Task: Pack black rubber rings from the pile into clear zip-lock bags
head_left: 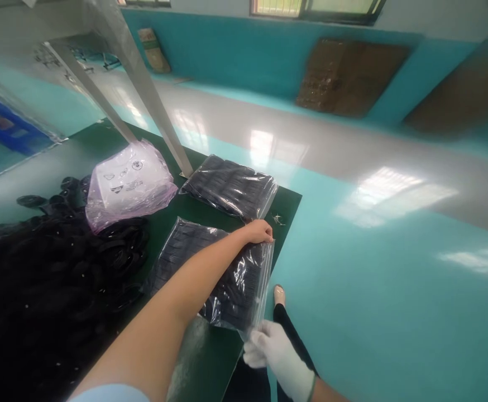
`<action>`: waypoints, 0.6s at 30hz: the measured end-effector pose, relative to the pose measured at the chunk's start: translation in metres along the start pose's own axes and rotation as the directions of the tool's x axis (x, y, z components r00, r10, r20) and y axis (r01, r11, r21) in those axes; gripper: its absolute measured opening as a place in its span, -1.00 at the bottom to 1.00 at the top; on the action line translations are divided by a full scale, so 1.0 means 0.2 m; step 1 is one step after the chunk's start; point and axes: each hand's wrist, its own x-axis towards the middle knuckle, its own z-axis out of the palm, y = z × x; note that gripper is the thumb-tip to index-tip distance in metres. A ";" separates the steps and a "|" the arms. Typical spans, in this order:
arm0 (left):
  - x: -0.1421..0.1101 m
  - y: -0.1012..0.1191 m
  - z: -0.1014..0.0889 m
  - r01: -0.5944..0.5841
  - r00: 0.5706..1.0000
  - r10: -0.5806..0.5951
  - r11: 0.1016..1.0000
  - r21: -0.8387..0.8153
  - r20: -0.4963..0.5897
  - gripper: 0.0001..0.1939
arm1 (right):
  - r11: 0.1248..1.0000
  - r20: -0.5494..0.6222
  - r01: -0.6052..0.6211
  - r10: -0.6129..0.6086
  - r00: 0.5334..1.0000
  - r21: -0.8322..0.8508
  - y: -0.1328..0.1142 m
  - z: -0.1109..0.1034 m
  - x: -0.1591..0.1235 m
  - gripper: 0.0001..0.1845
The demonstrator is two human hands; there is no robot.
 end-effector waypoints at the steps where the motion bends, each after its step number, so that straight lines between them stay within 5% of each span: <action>1: 0.00 0.01 -0.01 -0.004 1.000 0.004 1.000 0.006 0.024 -0.83 | 1.000 0.028 -0.003 0.002 1.000 0.023 0.01 0.01 -0.01 -0.67; 10: 0.01 0.06 -0.10 0.022 0.960 -0.044 0.996 0.085 0.277 -0.78 | 0.999 0.011 0.045 -0.045 0.999 0.002 0.01 -0.01 -0.01 -0.79; 18: 0.00 0.12 -0.09 0.038 0.948 -0.075 0.992 0.123 0.308 -0.85 | 0.998 -0.025 0.040 -0.041 0.999 -0.049 -0.02 -0.01 -0.04 -0.80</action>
